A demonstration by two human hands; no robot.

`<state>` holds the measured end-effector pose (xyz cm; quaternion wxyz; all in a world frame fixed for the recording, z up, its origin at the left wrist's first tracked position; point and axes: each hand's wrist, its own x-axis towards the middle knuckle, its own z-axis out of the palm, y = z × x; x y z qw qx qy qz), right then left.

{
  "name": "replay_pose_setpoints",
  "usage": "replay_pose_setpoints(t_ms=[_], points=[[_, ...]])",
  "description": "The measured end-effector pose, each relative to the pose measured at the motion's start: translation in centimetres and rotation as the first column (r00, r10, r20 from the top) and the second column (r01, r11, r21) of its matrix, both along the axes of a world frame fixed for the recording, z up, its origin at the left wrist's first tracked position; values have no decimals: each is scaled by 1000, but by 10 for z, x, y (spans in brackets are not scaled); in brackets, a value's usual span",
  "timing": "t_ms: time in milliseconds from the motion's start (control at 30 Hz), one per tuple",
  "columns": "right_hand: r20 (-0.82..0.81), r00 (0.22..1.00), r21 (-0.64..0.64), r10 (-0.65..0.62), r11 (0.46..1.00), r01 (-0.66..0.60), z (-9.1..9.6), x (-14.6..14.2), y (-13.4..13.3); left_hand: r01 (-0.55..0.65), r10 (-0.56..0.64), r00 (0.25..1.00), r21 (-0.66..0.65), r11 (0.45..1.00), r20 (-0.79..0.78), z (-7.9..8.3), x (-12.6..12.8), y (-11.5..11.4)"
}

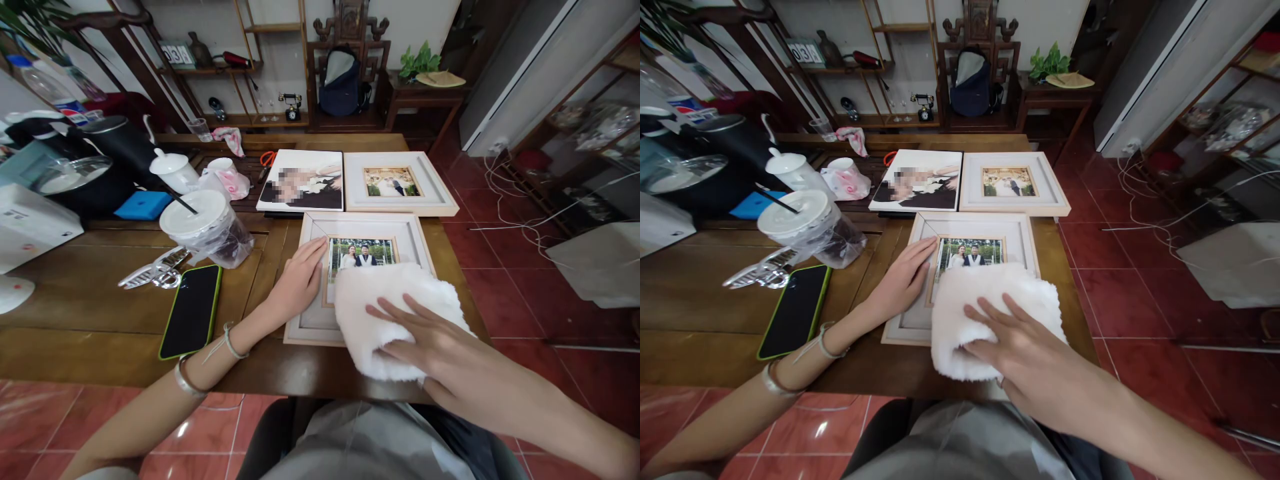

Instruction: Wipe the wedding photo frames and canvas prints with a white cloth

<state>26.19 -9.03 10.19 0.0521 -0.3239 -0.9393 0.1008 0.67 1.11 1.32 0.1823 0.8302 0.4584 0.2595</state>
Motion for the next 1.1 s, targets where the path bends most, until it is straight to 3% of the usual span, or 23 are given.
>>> replay_pose_setpoints(t_ms=[133,267,333,433,567,733,900,1000,1100], points=[[-13,994,49,-112,992,112,-14,6,35,22,-22,1000,6,1000,16,1,-1,0],[5,978,254,-211,946,203,-29,14,89,20,-19,1000,-21,1000,18,1,-2,-1],[38,973,337,-229,919,204,-34,13,111,22,-22,1000,-24,999,17,1,-2,-1],[142,966,353,-218,923,156,-39,4,125,14,-13,1000,-29,999,15,0,-2,0],[225,961,241,-164,965,108,-33,-8,103,11,-10,1000,-33,999,20,0,-1,0],[207,977,69,-48,997,35,-12,-10,34,8,-7,1000,-30,1000,9,0,-1,1],[77,997,176,23,984,-36,2,-17,-22,9,-9,1000,-21,1000,3,0,-1,1],[48,999,207,21,978,-30,-3,-24,-23,17,-17,1000,-14,1000,1,0,-1,1],[37,998,132,-60,990,55,-16,-22,-3,20,-21,1000,-23,1000,-13,0,-2,1]])
